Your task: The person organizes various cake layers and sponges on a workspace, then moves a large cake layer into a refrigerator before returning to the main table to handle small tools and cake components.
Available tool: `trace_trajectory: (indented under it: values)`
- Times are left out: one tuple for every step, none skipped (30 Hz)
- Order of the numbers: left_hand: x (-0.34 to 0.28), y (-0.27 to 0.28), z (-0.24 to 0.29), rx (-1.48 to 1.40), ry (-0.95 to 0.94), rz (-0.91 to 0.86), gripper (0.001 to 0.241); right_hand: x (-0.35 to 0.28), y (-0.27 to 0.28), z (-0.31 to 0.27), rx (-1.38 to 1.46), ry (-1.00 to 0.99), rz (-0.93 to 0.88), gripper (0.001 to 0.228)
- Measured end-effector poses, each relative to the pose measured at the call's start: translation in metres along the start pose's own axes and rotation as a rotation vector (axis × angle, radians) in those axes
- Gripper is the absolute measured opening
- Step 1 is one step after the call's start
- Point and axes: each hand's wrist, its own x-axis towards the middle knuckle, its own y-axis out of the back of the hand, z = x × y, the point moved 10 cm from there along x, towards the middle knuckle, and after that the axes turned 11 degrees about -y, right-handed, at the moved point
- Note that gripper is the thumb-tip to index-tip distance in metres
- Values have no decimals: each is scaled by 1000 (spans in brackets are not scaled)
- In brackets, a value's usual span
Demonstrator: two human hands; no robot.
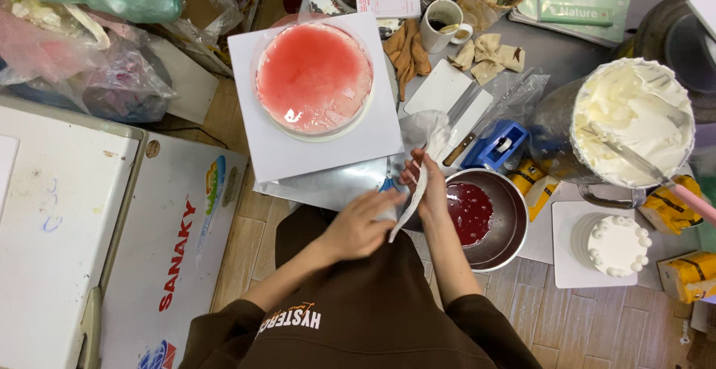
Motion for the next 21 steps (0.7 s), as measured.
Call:
trace_trajectory:
  values:
    - [-6,6,-15,26,95,21,17,-2,-2,-8,2,5,1,29]
    - [-12,12,-31,51,189,41,24,-5,3,-21,-55,53,61,30]
    - [-15,16,-37,52,184,42,24,-5,7,-35,-112,100,119,32]
    - [-21,21,-49,91,241,43,19,1,9,-45,-111,105,118,32]
    - [-29,25,-58,130,300,42,15,5,12,-68,-112,222,121,35]
    - [-36,27,-60,130,298,41,15,8,17,-87,-112,339,124,42]
    - [-43,27,-67,118,337,30,15,19,23,-96,-111,345,123,42]
    - [-50,26,-73,106,376,18,16,29,25,-105,-189,385,131,49]
    - [-53,25,-75,108,367,19,16,39,27,-112,-267,428,140,57]
    - [-55,22,-76,142,356,-9,15,52,28,-114,-265,436,139,57]
    - [-56,18,-75,173,345,-41,14,66,29,-106,-236,362,124,61]
    - [-57,16,-74,171,338,-44,14,74,31,-101,-205,288,110,66]
    - [-57,17,-75,176,351,-25,15,70,32,-101,-199,295,116,66]
    - [-56,19,-77,182,364,-6,16,62,26,-99,-308,289,118,65]
    - [-55,17,-75,173,356,-12,16,49,21,-96,-416,280,124,65]
    - [-55,19,-75,173,364,6,16,21,19,-116,-611,458,229,60]
    - [-54,22,-76,175,373,27,17,-13,16,-137,-808,635,337,57]
    - [-52,22,-76,167,365,24,17,-56,22,-155,-823,851,457,50]
    - [-53,25,-75,174,374,41,15,-101,31,-169,-834,1065,575,44]
    - [-54,27,-75,180,384,59,13,-133,61,-179,-605,1160,696,43]
    - [-54,27,-74,171,378,54,13,-166,81,-196,-504,1382,710,42]
